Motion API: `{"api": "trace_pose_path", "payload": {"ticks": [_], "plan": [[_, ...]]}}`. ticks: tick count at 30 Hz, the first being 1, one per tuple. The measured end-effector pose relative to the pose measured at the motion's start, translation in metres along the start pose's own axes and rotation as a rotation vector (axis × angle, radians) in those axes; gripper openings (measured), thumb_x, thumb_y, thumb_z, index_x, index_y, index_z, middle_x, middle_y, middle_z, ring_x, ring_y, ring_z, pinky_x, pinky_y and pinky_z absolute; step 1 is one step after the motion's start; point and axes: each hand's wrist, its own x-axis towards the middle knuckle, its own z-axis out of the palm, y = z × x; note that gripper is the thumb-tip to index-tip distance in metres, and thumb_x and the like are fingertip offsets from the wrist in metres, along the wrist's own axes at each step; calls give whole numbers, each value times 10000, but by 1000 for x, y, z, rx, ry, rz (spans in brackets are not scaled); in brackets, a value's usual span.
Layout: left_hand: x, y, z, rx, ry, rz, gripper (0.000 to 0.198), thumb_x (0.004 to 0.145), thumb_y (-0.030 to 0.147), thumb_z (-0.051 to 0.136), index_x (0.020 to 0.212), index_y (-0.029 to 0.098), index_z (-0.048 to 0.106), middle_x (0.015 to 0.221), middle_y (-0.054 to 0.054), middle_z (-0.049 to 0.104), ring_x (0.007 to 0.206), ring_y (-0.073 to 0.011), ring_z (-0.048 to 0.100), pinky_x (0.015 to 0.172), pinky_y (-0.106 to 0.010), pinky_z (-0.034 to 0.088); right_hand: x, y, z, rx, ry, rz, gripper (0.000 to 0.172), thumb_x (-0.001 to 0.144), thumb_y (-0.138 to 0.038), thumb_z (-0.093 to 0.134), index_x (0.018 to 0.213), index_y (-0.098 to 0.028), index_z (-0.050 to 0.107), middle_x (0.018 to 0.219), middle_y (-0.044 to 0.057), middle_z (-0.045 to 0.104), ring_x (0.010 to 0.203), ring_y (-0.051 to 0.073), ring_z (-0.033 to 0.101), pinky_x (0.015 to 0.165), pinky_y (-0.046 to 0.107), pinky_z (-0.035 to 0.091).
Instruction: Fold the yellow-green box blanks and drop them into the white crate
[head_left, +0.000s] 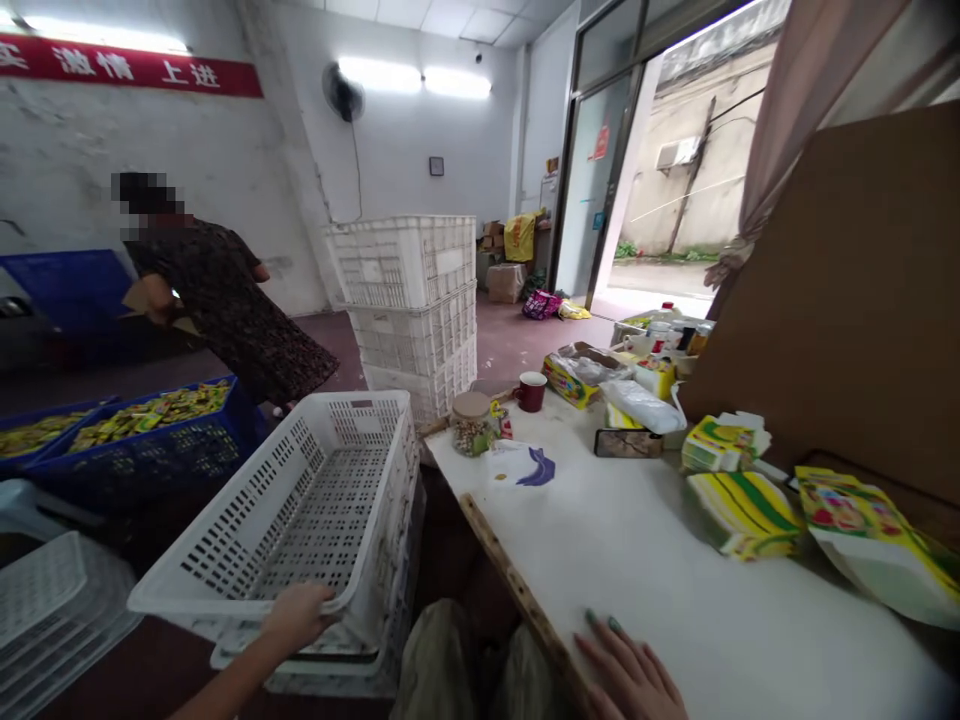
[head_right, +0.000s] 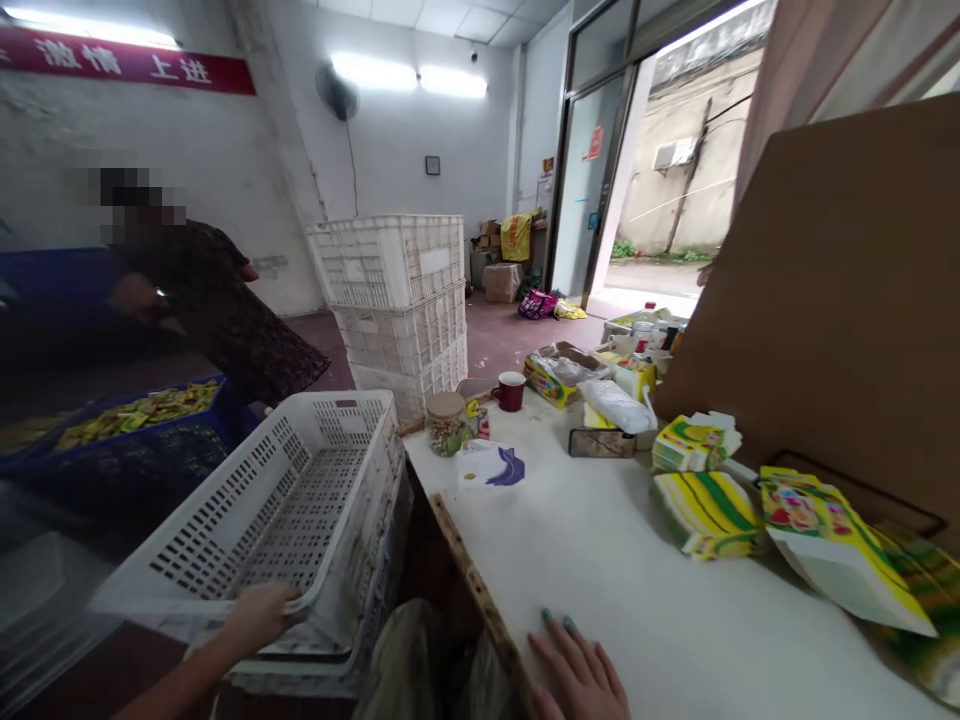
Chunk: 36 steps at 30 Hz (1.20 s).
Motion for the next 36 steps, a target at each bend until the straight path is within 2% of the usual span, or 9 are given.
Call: {"api": "trace_pose_path", "payload": {"ticks": [2,5,10,14,17,21,25,30,36], "plan": [[1,13,-2,-24,13,36,378,859,486,535,1028,182,684,1092,-123,698,1099,-291,609,950,-432,428,-3,-10,-9,-32,20,8,486,901,-566,384,1343,-423,526,1484,-37,417,1385,306,378,1140,586,298],[5,43,-4,-87,28,102,405,894,512,524,1089,181,654,1104,-100,683,1068,-233,613,959,-427,444,-8,-22,-15,-39,63,15,475,913,-566,371,1330,-418,544,1481,-33,439,1387,295,382,1143,573,290],[20,96,-7,-144,112,125,397,919,447,531,1191,163,587,1157,-96,640,1100,-241,593,980,-487,444,-7,-30,-19,-6,72,17,474,923,-550,370,1316,-378,572,1475,-1,463,1388,289,382,1150,552,254],[29,128,-10,-157,171,141,381,931,407,526,1221,163,567,1200,-99,621,1123,-239,582,992,-487,441,-9,-38,-27,31,61,35,498,927,-560,353,1312,-341,580,1480,28,460,1390,290,371,1149,540,216],[24,141,-7,-142,182,158,375,940,381,513,1240,159,555,1184,-103,628,1097,-236,598,972,-475,455,-12,-45,-31,55,64,30,498,931,-540,361,1299,-297,593,1470,63,471,1370,288,388,1134,526,223],[14,147,1,-94,160,228,370,951,313,483,1271,138,543,1152,-96,652,1075,-261,618,959,-466,462,-12,-46,-30,68,107,59,419,925,-516,427,1273,-351,593,1462,1,481,1367,222,381,1152,437,191],[7,151,2,-58,142,284,361,945,208,464,1293,128,520,1185,-122,652,1091,-241,624,953,-459,468,-9,-44,-29,82,125,63,397,921,-519,457,1250,-356,607,1439,-7,505,1346,211,396,1144,413,192],[5,168,-8,-72,179,287,326,947,318,508,1216,146,570,1144,-101,654,1072,-231,620,958,-474,473,-8,-43,-27,102,137,57,413,933,-497,428,1251,-311,615,1438,33,503,1344,241,398,1131,454,193],[24,206,-18,-144,208,263,341,926,377,547,1180,152,580,1101,-88,640,994,-211,625,893,-442,514,-6,-37,-26,113,119,44,452,922,-526,399,1245,-303,622,1436,56,503,1342,270,410,1127,500,206]]}}
